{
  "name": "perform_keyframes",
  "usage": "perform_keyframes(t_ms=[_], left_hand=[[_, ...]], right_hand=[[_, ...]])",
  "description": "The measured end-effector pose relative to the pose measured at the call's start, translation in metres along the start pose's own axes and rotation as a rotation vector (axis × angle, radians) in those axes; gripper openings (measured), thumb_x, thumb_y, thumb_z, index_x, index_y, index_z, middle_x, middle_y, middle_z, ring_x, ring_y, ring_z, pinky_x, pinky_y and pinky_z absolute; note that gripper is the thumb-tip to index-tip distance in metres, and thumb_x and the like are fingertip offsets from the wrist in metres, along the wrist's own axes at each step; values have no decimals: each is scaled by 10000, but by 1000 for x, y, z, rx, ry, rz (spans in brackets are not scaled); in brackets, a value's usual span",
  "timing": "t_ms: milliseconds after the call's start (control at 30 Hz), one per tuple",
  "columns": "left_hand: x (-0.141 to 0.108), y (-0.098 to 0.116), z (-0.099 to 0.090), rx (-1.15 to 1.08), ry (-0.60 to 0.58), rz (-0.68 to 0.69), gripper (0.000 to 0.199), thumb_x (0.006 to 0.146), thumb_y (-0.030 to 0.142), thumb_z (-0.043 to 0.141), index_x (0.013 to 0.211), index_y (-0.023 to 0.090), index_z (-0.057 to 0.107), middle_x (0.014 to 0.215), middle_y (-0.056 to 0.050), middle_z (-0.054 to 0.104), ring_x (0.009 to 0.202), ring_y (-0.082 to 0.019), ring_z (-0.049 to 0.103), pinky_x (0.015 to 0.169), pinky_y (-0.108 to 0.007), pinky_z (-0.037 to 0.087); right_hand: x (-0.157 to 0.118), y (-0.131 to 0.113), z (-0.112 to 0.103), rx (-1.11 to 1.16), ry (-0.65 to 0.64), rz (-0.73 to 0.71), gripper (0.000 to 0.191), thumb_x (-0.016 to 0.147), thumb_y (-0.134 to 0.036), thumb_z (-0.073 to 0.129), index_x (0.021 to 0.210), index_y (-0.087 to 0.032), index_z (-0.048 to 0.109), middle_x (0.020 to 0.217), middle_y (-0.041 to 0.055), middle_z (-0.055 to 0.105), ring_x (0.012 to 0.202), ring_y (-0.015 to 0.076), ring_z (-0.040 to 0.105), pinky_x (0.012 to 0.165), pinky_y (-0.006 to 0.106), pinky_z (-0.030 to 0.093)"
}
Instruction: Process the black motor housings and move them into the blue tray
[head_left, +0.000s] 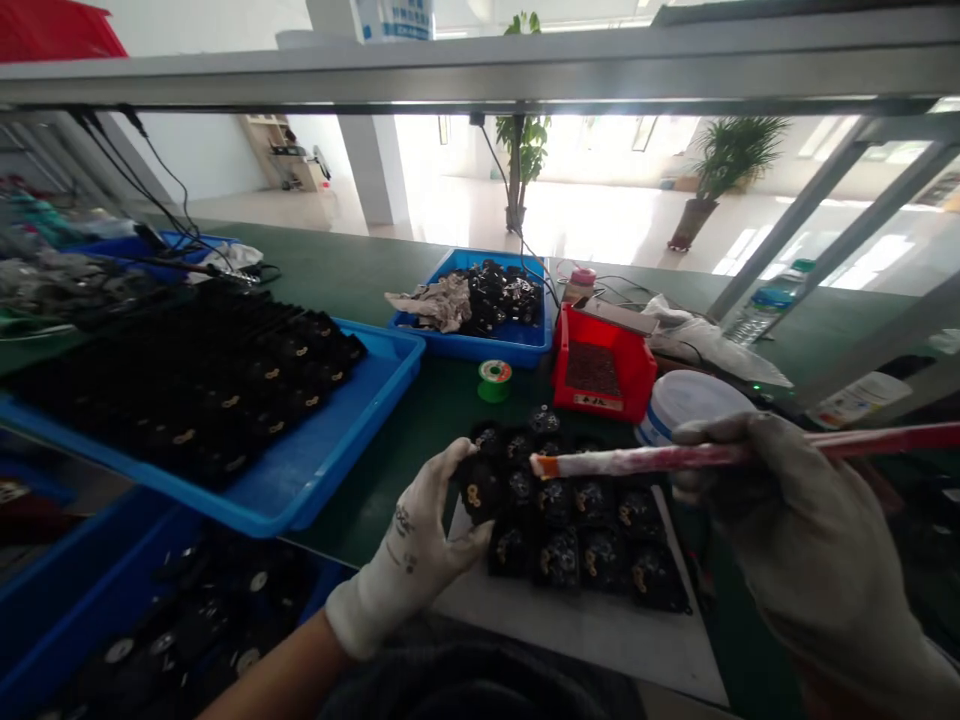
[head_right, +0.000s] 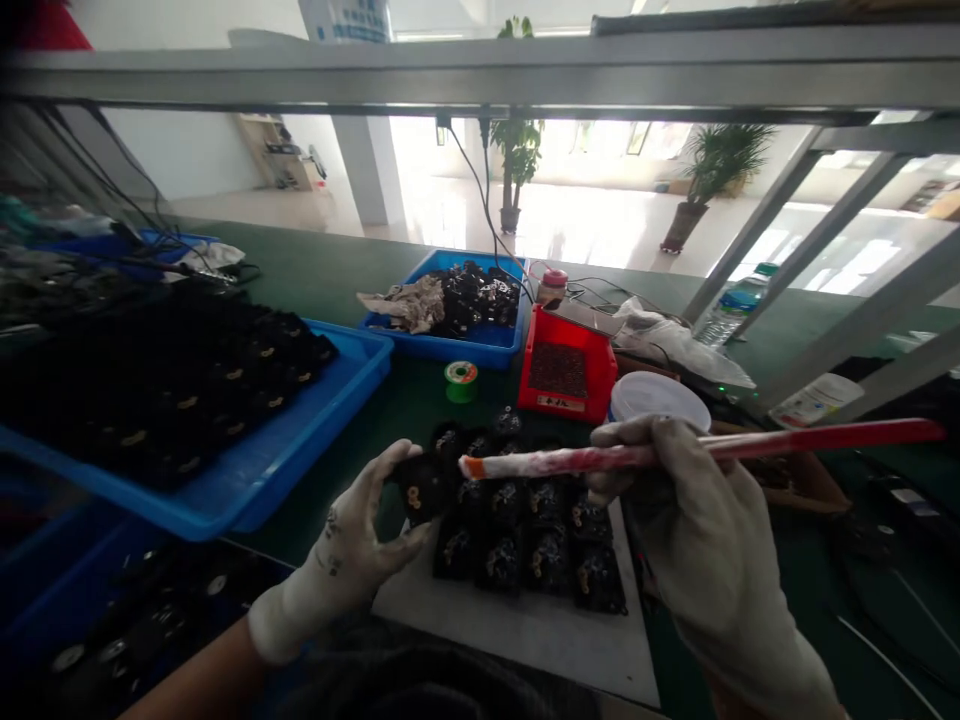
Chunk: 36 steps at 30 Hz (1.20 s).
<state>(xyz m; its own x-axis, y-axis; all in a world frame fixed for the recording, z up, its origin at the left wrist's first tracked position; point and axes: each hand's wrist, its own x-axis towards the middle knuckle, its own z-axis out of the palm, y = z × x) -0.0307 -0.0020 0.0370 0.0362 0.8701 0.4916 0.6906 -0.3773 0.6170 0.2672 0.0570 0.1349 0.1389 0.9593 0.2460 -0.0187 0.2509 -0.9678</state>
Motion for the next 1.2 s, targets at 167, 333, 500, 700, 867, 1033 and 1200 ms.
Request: perform_keyframes(t_ms=[167,333,500,700,867,1033,1200], left_hand=[[2,11,6,-18,10,68,843,879,284,795,1578,230,327,1446,-176,608,1333,-328,624,1117,-523,552],[1,14,4,-22,5,96,883,863,249,800,1593,265,304,1442,-169,607,1313,-347,637,1101,-539,563],[0,13,1,-68,-17,80,905,842,222,831,1588,273,321,1462,-164,605,1322,-338,634,1112,-524,557],[3,12,-9,-250,-69,51,920,804,177,858,1572,265,359,1445,-125,636,1338,-293,632,1159,-466,526],[3,14,-13,-321,-98,34,800,776,171,883,1454,264,467,1424,-122,648,1306,-292,651,1129,-453,542],[4,14,-11,-392,-49,145,489,778,139,862,1114,259,527,1340,-120,674,1302,-296,655,1033,-423,588],[5,12,-15,-304,-48,246,415,776,144,852,1049,243,556,1233,-121,710,1298,-308,655,1010,-409,595]], right_hand=[[-45,-4,33,-34,-106,-246,173,1021,-368,676,922,-265,772,954,34,790,868,176,770,753,211,648],[-57,-1,31,-261,-298,-513,165,1020,-169,604,1026,-284,722,1035,18,772,992,153,753,865,180,605],[-64,-6,23,-470,-473,-648,223,954,-159,658,1133,-286,701,1099,43,790,945,202,793,869,241,645],[-62,-10,20,-357,-546,-566,187,982,-144,613,1083,-277,697,1075,40,782,965,189,789,843,199,644],[-55,-5,25,-114,-298,-380,188,1058,-249,591,965,-270,753,973,29,778,927,158,762,822,173,635],[-50,-2,25,91,-85,-189,155,1018,-322,682,933,-244,785,957,40,801,905,174,781,786,199,664],[-48,-7,22,205,22,-115,148,891,-374,821,884,-228,805,922,45,805,820,216,794,619,224,686]])
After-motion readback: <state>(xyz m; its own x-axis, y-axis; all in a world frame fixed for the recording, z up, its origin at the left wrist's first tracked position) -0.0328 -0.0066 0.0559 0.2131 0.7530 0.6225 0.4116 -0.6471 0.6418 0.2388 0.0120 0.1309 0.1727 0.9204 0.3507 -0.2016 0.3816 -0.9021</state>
